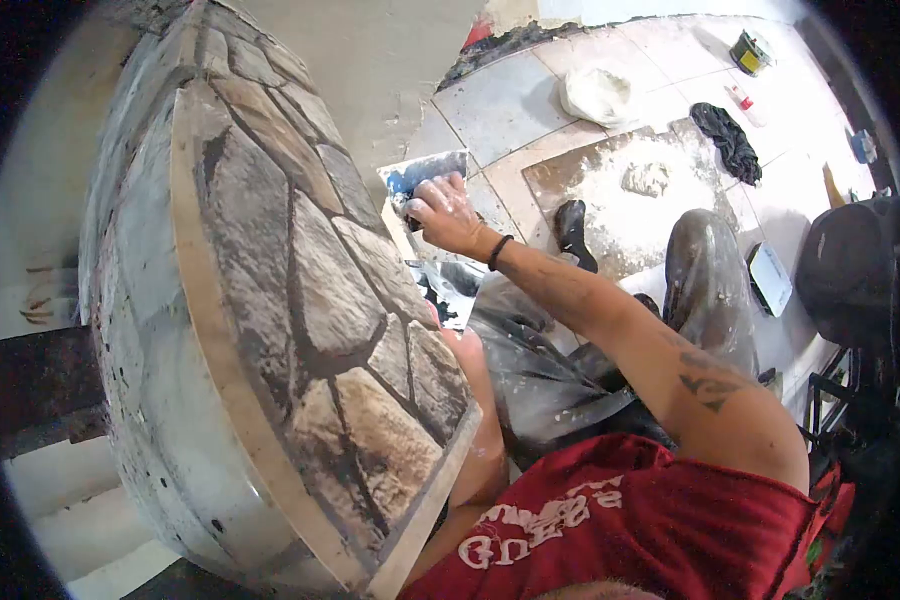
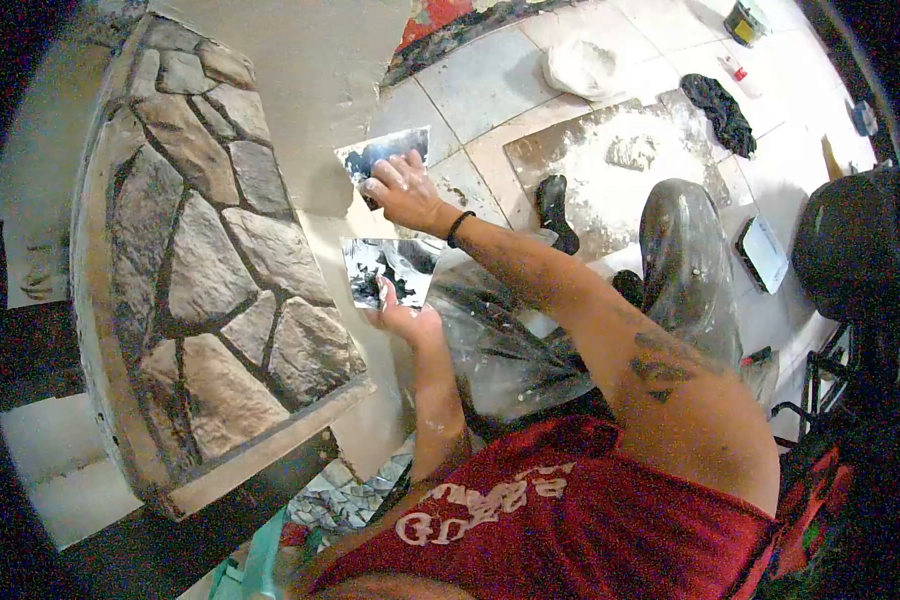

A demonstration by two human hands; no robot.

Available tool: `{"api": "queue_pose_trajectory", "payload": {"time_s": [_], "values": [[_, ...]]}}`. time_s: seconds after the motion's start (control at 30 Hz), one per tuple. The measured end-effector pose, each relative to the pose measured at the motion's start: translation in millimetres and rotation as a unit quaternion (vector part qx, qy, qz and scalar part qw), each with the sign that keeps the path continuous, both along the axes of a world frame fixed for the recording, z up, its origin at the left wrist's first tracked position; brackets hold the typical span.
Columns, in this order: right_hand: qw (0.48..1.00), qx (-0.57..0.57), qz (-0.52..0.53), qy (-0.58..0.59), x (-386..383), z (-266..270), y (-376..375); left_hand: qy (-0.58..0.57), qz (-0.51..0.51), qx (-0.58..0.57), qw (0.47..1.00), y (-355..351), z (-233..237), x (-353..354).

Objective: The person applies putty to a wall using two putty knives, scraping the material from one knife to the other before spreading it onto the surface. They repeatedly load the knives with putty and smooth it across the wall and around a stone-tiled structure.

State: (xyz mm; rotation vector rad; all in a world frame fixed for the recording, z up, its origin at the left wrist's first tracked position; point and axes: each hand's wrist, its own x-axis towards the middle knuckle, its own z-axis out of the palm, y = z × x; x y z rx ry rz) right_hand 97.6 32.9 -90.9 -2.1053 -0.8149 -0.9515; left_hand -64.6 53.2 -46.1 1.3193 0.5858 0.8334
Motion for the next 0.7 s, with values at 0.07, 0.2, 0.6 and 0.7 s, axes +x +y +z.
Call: {"api": "queue_pose_trajectory", "payload": {"time_s": [0.07, 0.2, 0.6, 0.7], "values": [[0.997, 0.048, -0.035, -0.054, 6.8, 18.1, -13.8, 0.015, -0.012, 0.044, 0.999, 1.0, -3.4, -3.2], [0.978, 0.119, -0.126, -0.117, 37.2, 66.5, -43.5, 0.076, -0.019, 0.183, 0.98, 13.7, -19.5, -7.5], [0.993, 0.035, -0.096, -0.06, 48.0, 26.7, -8.1, 0.008, -0.042, 0.189, 0.981, 17.9, -36.8, -7.4], [0.997, 0.008, -0.062, -0.036, 38.2, 9.5, 2.7, -0.025, -0.027, 0.025, 0.999, 3.2, -8.1, -2.4]]}}
